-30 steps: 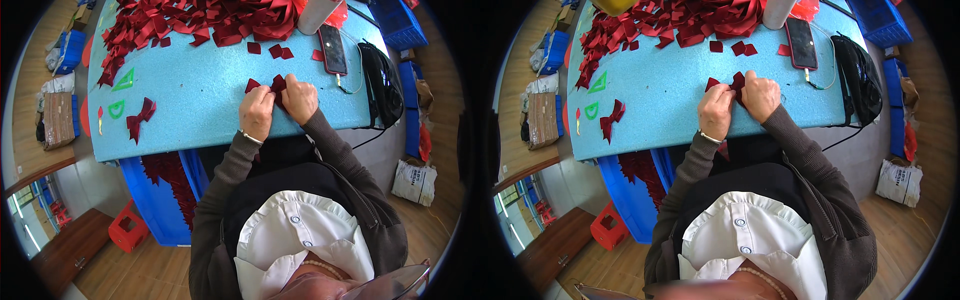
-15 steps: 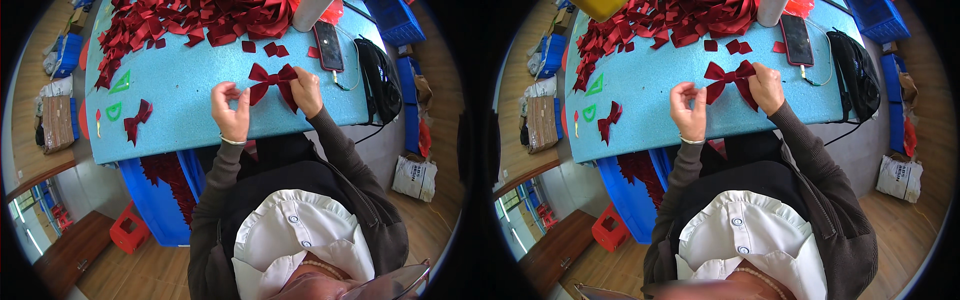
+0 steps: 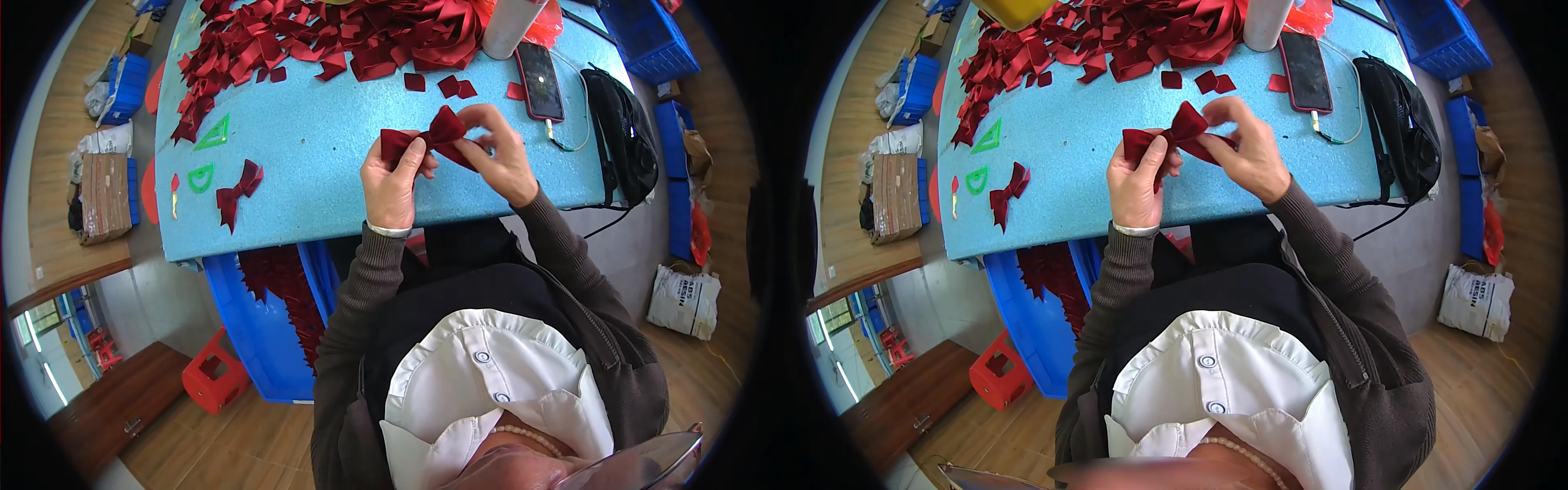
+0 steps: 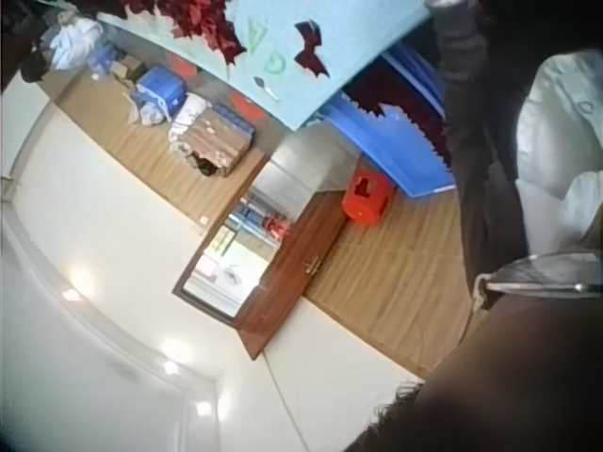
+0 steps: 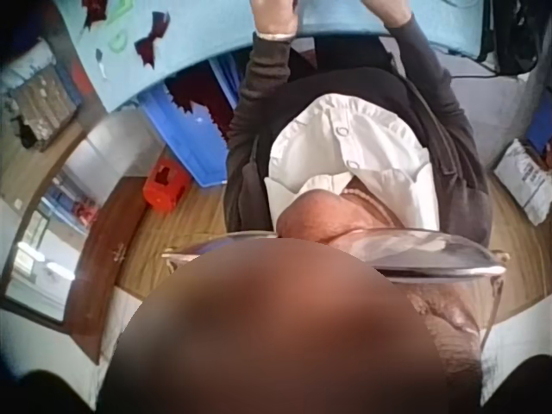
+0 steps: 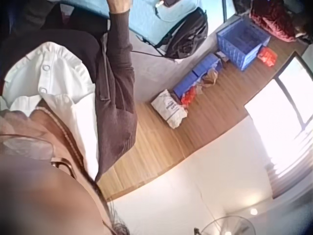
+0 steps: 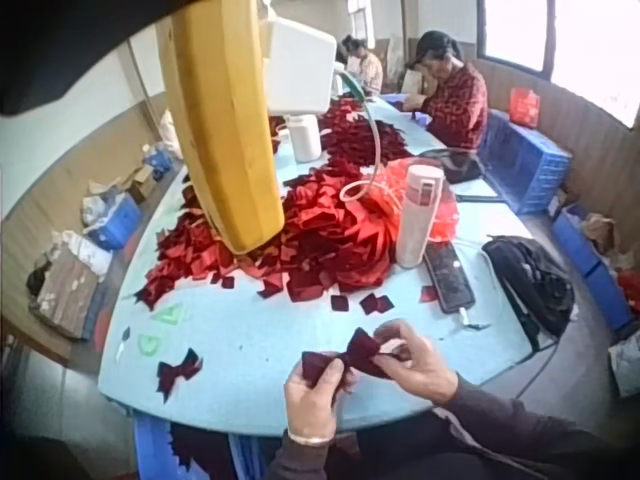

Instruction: Assembling small red ribbon bows by hand on a workbench.

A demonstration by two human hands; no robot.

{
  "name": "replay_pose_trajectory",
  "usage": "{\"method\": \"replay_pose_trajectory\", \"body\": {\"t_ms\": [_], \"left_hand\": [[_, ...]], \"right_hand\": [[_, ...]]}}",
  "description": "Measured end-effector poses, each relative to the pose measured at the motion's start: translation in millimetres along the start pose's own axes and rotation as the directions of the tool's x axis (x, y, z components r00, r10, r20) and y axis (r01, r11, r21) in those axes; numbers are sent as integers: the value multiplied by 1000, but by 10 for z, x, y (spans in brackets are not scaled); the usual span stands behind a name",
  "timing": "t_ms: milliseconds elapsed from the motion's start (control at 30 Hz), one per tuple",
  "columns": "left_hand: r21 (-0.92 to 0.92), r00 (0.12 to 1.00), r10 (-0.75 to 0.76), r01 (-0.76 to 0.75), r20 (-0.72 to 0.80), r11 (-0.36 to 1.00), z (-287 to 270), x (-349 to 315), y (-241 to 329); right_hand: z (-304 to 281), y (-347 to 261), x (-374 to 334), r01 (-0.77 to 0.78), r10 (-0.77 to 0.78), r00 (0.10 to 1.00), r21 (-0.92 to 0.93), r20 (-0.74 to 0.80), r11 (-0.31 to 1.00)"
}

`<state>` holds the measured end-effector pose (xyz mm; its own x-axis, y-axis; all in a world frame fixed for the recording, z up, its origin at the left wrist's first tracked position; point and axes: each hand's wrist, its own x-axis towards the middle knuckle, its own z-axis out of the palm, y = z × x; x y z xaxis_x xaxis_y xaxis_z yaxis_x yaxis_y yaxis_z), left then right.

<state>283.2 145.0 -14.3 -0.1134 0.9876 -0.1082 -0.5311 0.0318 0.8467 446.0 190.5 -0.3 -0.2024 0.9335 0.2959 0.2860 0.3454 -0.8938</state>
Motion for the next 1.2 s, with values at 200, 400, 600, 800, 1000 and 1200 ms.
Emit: {"method": "replay_pose_trajectory", "body": {"t_ms": [200, 400, 600, 800, 1000, 1200], "left_hand": [[41, 982, 128, -123, -136, 992, 475, -107, -114], [107, 970, 187, -171, -157, 979, 764, -198, -199], [228, 966, 191, -149, -175, 962, 715, -225, -179], [149, 983, 110, -88, -146, 985, 607, -205, -196], [-117, 991, -80, 68, -107, 991, 540, -184, -134], [-112, 992, -113, 105, -63, 988, 497, -176, -16]], "right_hand": [[-449, -245, -218, -292, 267, 952, 185, 146, 938], [-510, -265, -175, -536, 484, 840, 519, 248, 665], [-465, -147, -164, -581, 480, 806, 615, 346, 533], [-254, -11, -226, -176, 188, 982, 391, 6, 904], [-386, 131, -269, -4, 3, 1000, -85, -19, 996], [-544, 70, -106, 174, -162, 983, 150, -88, 973]]}}
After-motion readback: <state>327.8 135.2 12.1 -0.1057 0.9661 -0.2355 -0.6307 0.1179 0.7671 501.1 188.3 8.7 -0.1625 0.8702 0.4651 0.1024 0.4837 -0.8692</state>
